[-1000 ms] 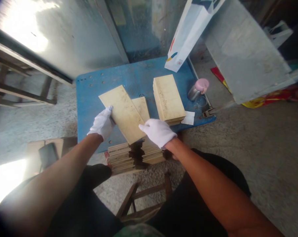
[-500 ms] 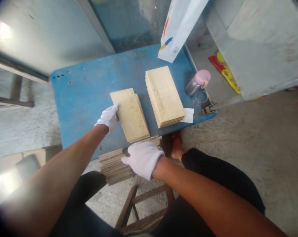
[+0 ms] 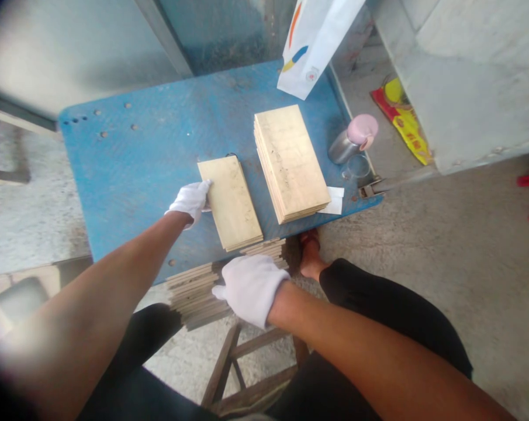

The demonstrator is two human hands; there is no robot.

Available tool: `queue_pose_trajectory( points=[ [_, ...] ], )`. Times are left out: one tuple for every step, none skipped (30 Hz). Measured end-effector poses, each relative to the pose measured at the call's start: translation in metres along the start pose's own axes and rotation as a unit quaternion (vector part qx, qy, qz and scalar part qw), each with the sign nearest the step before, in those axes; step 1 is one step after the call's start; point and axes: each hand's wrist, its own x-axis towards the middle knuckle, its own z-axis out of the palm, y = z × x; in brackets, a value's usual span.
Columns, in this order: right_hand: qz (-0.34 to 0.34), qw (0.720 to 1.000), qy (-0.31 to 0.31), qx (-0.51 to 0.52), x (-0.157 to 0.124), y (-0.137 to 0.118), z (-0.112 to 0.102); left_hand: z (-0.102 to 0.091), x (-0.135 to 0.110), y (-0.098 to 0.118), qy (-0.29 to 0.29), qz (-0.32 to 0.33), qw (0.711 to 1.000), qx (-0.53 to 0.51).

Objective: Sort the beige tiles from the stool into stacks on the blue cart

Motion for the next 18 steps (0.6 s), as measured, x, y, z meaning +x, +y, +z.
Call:
queue_pose_trajectory(
  points=[
    [0.003, 1.000, 0.010, -0.004, 0.000, 0.000, 0.000, -0.002, 0.003, 0.000, -0.004, 0.002, 0.999, 0.032],
    [0.006, 1.000, 0.018, -0.010, -0.001, 0.000, -0.001, -0.005, 0.007, 0.000, -0.006, 0.008, 0.997, 0.083],
    [0.007, 1.000, 0.019, -0.016, -0.001, 0.000, -0.002, -0.009, 0.010, 0.001, -0.010, 0.020, 0.988, 0.151],
    [0.009, 1.000, 0.018, -0.019, -0.001, 0.001, -0.003, -0.013, 0.013, 0.003, -0.014, 0.037, 0.973, 0.229],
    [0.011, 1.000, 0.013, -0.022, -0.001, 0.001, -0.005, -0.016, 0.016, 0.004, -0.018, 0.054, 0.952, 0.302],
    [0.011, 1.000, 0.007, -0.026, -0.001, 0.001, -0.007, -0.020, 0.017, 0.006, -0.022, 0.068, 0.930, 0.362],
    [0.009, 1.000, 0.001, -0.029, -0.001, 0.001, -0.008, -0.022, 0.018, 0.008, -0.026, 0.077, 0.914, 0.397],
    [0.009, 0.999, -0.003, -0.032, -0.001, 0.002, -0.010, -0.024, 0.017, 0.009, -0.027, 0.081, 0.906, 0.415],
    [0.010, 0.999, -0.005, -0.033, -0.002, 0.003, -0.012, -0.026, 0.015, 0.009, -0.022, 0.083, 0.903, 0.421],
    [0.010, 0.999, -0.005, -0.034, -0.002, 0.003, -0.013, -0.026, 0.011, 0.008, -0.015, 0.083, 0.903, 0.421],
    [0.010, 0.999, -0.005, -0.035, -0.002, 0.004, -0.015, -0.026, 0.007, 0.007, -0.006, 0.084, 0.903, 0.421],
    [0.011, 0.999, -0.003, -0.038, -0.002, 0.005, -0.016, -0.026, 0.002, 0.006, 0.007, 0.086, 0.904, 0.420],
    [0.014, 0.999, -0.001, -0.043, -0.002, 0.005, -0.018, -0.026, -0.003, 0.004, 0.020, 0.088, 0.904, 0.418],
    [0.016, 0.999, -0.002, -0.048, -0.002, 0.005, -0.020, -0.026, -0.009, 0.002, 0.032, 0.091, 0.903, 0.419],
    [0.016, 0.998, -0.008, -0.054, -0.002, 0.005, -0.023, -0.026, -0.014, 0.001, 0.041, 0.095, 0.902, 0.420],
    [0.015, 0.998, -0.019, -0.060, -0.003, 0.004, -0.026, -0.026, -0.020, 0.001, 0.049, 0.100, 0.902, 0.418],
    [0.016, 0.997, -0.033, -0.066, -0.004, 0.002, -0.029, -0.027, -0.026, 0.001, 0.056, 0.103, 0.904, 0.412],
    [0.016, 0.996, -0.046, -0.071, -0.006, 0.000, -0.032, -0.028, -0.032, 0.003, 0.062, 0.107, 0.907, 0.402]
  ],
)
